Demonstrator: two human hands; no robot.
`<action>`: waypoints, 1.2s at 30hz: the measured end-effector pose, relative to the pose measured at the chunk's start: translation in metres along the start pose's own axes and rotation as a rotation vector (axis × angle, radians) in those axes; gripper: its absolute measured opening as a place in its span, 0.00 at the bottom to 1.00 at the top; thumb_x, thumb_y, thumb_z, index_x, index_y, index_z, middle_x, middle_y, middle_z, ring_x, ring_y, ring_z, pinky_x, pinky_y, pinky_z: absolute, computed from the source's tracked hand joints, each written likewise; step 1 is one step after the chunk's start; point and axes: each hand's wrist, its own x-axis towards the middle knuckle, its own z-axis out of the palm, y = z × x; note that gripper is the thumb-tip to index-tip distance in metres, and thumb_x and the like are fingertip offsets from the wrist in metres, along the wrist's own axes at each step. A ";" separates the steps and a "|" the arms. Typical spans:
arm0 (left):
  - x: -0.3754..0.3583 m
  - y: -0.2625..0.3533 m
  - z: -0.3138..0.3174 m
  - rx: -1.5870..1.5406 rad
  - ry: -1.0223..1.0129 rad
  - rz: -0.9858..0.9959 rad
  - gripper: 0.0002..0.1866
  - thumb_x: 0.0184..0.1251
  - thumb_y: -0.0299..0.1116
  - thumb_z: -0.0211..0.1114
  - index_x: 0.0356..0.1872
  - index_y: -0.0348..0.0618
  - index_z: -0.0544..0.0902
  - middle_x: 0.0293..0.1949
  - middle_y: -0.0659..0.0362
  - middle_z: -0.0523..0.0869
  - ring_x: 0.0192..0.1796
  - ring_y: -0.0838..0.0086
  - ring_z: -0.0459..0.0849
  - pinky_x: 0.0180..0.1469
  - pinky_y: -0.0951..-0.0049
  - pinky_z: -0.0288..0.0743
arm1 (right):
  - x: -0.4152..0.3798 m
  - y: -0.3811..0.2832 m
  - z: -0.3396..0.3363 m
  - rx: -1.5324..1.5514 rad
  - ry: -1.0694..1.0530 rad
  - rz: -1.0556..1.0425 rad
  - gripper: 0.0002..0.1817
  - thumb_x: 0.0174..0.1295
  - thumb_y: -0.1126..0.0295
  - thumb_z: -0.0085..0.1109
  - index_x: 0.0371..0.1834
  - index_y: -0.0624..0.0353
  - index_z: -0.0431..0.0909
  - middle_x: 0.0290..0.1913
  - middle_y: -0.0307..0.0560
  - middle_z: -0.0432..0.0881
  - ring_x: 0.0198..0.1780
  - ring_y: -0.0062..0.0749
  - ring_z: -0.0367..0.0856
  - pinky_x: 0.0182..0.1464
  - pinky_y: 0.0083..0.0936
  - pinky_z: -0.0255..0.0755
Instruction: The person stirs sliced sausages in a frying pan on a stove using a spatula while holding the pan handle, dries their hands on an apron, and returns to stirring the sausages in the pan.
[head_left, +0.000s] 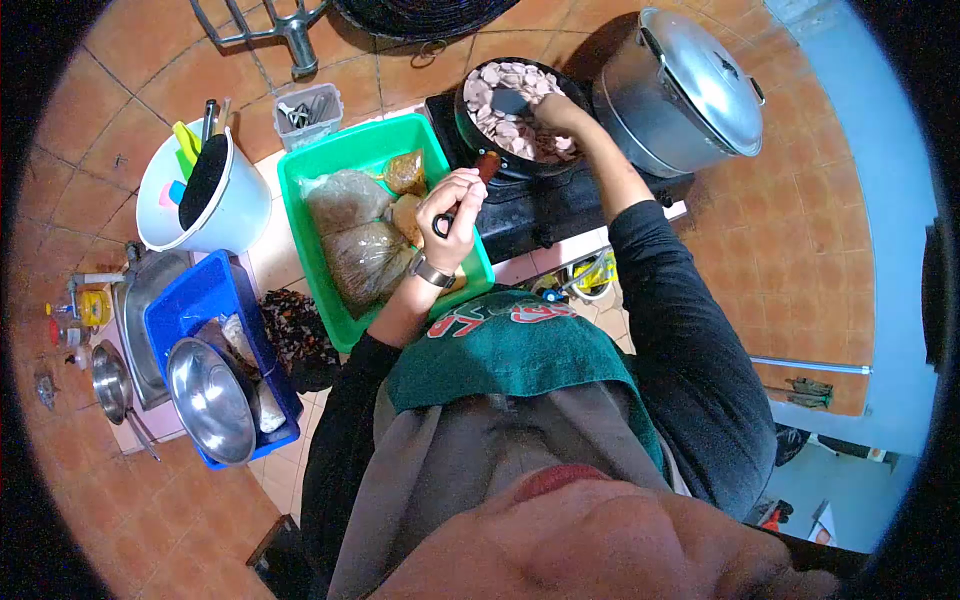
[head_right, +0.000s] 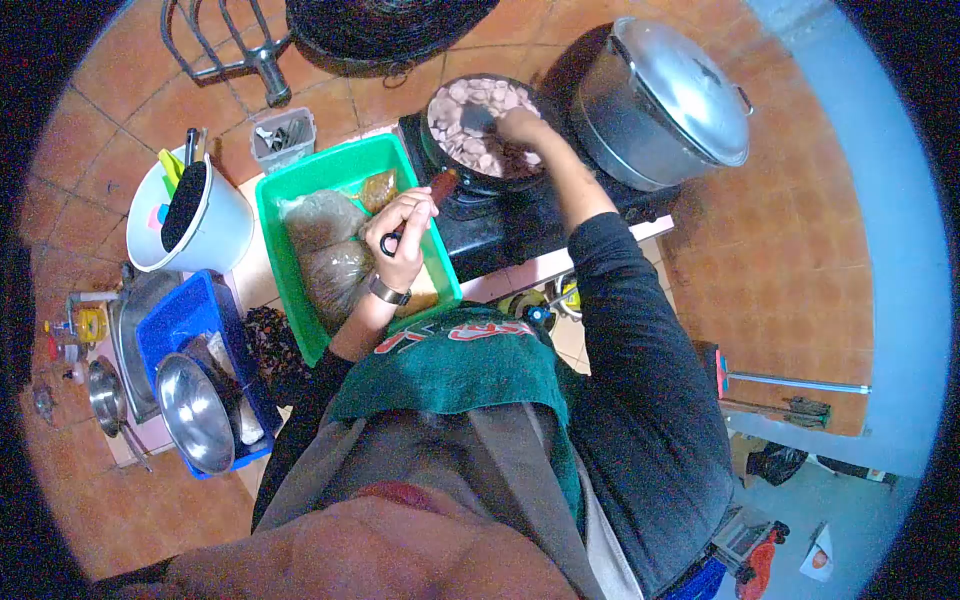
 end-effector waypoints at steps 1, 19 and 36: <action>0.000 0.001 0.001 0.031 0.002 0.023 0.12 0.66 0.20 0.57 0.19 0.36 0.74 0.23 0.57 0.81 0.31 0.70 0.82 0.52 0.57 0.78 | -0.001 0.009 -0.002 0.082 -0.021 -0.004 0.18 0.58 0.58 0.55 0.41 0.60 0.85 0.46 0.63 0.83 0.48 0.53 0.83 0.51 0.40 0.75; -0.001 -0.006 -0.002 -0.013 -0.021 0.003 0.09 0.59 0.15 0.61 0.20 0.35 0.75 0.25 0.57 0.82 0.33 0.69 0.83 0.53 0.58 0.77 | 0.006 0.039 -0.020 -0.320 0.199 0.023 0.15 0.59 0.62 0.50 0.44 0.51 0.82 0.40 0.56 0.85 0.45 0.52 0.84 0.46 0.47 0.78; -0.001 -0.004 0.001 0.037 -0.043 0.026 0.09 0.59 0.14 0.59 0.21 0.35 0.75 0.27 0.55 0.83 0.34 0.67 0.84 0.54 0.55 0.77 | -0.047 0.043 -0.061 -0.432 0.347 -0.161 0.12 0.62 0.63 0.50 0.36 0.57 0.81 0.34 0.55 0.85 0.36 0.50 0.86 0.36 0.45 0.79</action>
